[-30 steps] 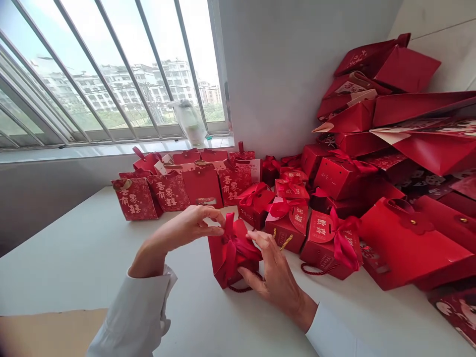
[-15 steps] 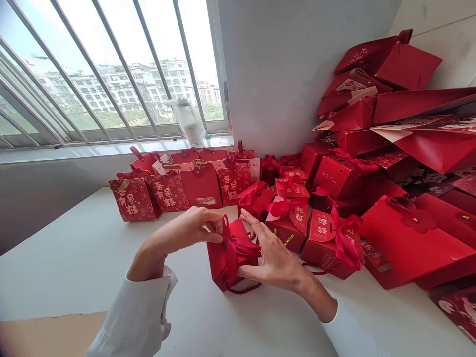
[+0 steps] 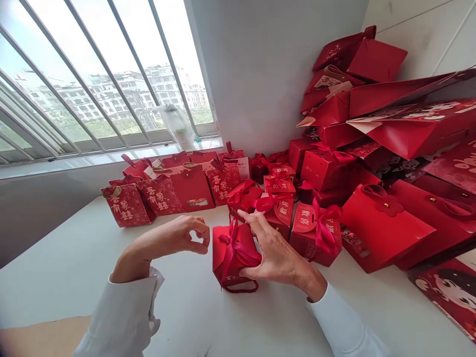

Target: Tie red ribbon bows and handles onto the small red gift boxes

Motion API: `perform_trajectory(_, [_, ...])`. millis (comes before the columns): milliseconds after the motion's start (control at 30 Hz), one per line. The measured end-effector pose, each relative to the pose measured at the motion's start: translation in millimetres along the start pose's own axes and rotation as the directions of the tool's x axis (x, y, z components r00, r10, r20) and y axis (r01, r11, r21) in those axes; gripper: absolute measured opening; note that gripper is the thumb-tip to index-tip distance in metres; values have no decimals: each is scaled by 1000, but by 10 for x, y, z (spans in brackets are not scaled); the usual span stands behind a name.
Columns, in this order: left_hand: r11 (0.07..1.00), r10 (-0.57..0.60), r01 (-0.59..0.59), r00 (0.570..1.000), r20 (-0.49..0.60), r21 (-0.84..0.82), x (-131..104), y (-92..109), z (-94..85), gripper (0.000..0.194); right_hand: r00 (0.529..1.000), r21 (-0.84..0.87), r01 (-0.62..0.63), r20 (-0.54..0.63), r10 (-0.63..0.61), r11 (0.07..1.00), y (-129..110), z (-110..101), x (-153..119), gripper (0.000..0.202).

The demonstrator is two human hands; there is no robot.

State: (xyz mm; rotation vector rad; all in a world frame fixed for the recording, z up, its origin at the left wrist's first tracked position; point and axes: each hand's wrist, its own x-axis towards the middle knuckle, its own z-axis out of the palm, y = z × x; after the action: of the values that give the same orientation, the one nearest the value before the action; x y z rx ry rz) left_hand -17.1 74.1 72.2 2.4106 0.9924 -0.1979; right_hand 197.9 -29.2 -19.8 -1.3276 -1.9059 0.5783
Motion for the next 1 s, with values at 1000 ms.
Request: perform_trajectory(1000, [992, -58, 67, 995, 82, -107, 43, -138, -9, 16, 994, -47, 77, -75, -80, 996, 164, 94, -18, 94])
